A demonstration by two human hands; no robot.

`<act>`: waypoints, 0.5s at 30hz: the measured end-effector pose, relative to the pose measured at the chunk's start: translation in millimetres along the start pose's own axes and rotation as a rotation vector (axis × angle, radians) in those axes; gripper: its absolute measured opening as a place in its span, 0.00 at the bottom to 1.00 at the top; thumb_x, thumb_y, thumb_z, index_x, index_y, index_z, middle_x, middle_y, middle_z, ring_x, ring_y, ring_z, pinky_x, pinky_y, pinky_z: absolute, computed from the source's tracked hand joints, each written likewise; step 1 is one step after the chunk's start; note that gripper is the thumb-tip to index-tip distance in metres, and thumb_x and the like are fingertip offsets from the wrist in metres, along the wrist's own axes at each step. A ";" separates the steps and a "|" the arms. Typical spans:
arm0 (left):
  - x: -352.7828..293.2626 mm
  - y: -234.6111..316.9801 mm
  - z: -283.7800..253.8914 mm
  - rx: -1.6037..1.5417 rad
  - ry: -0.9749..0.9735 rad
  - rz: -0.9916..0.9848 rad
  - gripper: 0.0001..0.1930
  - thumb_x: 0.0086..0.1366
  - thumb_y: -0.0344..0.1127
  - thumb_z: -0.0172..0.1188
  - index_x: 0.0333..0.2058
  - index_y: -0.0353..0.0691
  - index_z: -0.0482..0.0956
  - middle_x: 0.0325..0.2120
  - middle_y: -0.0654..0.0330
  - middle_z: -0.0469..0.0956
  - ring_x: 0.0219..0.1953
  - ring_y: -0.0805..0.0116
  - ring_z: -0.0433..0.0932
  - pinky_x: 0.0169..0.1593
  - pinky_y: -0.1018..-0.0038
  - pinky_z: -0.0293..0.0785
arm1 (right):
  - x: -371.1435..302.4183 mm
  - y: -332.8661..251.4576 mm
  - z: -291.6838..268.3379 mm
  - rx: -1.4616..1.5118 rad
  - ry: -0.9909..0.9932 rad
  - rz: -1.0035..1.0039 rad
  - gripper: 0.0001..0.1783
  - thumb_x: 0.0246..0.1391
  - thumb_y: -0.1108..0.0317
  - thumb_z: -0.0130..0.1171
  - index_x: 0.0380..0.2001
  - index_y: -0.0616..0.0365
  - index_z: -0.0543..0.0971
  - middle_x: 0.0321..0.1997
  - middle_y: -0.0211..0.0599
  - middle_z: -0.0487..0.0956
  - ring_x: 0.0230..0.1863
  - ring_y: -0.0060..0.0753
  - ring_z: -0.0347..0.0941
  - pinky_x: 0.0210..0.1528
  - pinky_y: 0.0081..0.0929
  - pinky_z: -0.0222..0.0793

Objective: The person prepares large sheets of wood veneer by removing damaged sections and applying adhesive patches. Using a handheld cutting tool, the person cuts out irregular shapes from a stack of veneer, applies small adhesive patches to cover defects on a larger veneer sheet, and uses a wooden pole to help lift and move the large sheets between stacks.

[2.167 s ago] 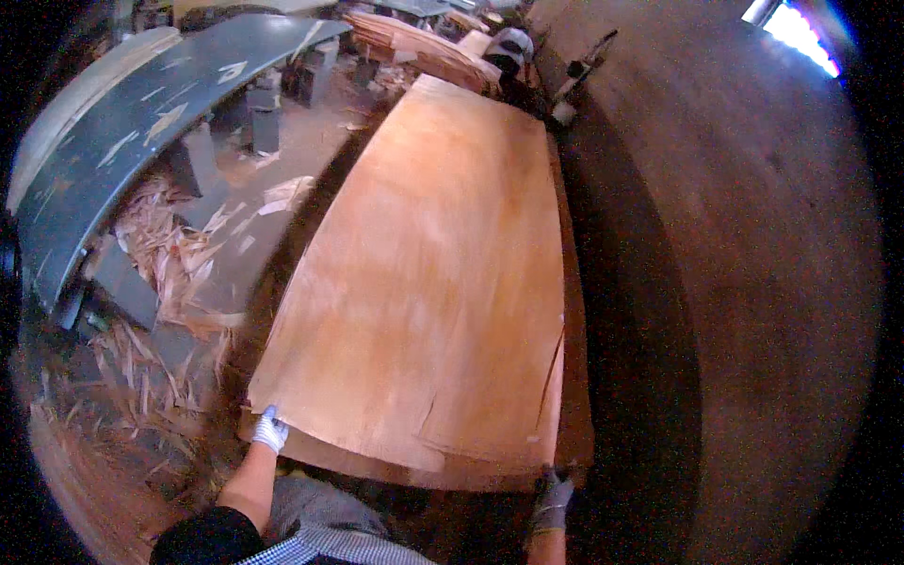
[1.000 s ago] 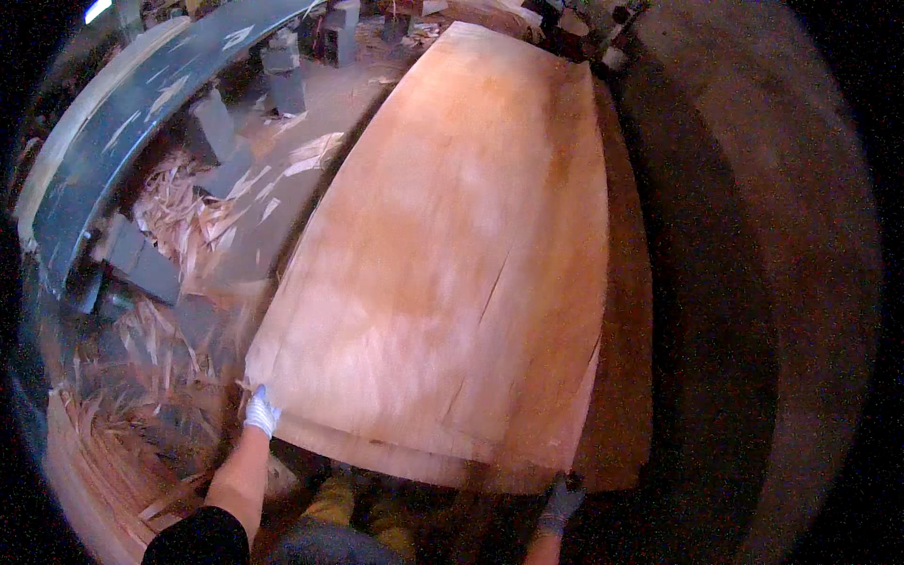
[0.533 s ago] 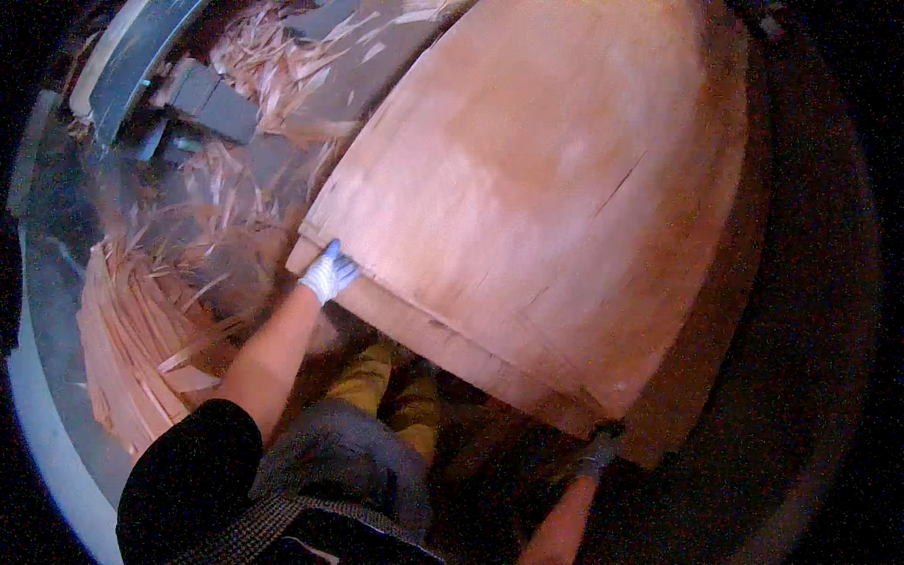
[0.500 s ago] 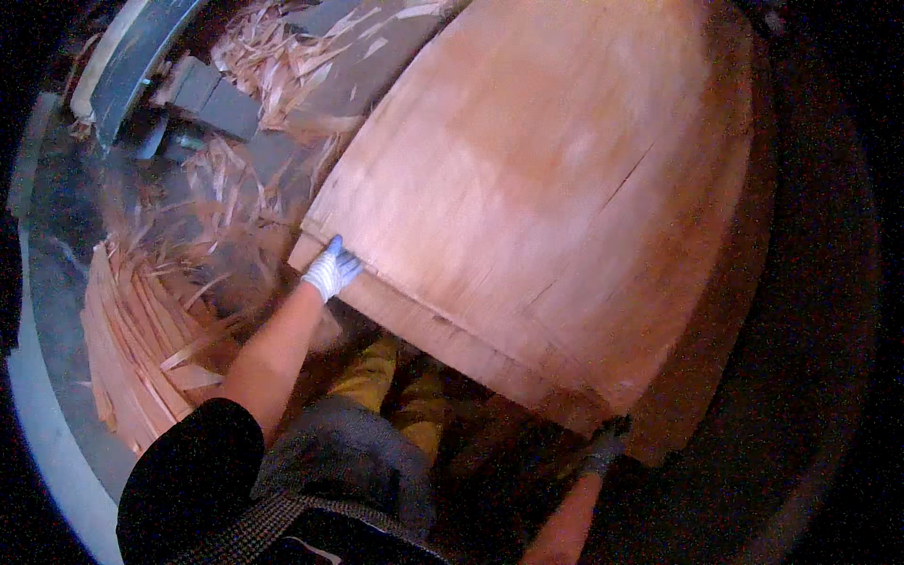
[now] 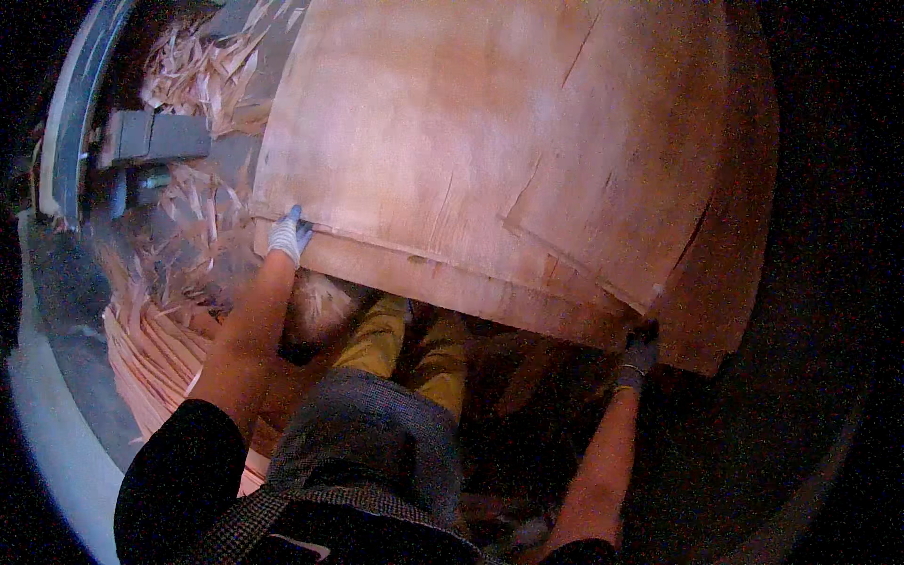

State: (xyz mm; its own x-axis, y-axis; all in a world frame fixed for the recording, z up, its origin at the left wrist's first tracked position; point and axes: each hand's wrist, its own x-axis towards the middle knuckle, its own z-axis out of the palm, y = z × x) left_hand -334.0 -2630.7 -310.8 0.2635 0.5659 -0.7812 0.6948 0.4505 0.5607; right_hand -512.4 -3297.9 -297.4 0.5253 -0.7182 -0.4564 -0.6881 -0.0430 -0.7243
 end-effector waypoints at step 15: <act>35.3 -13.8 2.7 -0.155 -0.030 -0.034 0.12 0.55 0.42 0.55 0.34 0.43 0.71 0.30 0.60 0.73 0.34 0.63 0.72 0.39 0.67 0.70 | 6.8 45.3 -4.6 -0.202 0.141 -0.300 0.23 0.50 0.77 0.44 0.53 0.59 0.64 0.37 0.34 0.71 0.27 0.21 0.66 0.27 0.18 0.65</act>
State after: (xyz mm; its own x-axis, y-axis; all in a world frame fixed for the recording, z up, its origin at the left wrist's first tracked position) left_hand -332.5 -2618.8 -346.9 0.2629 0.5286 -0.8071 0.5923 0.5719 0.5675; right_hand -542.3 -3307.9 -330.9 0.6543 -0.7405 -0.1536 -0.6063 -0.3921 -0.6919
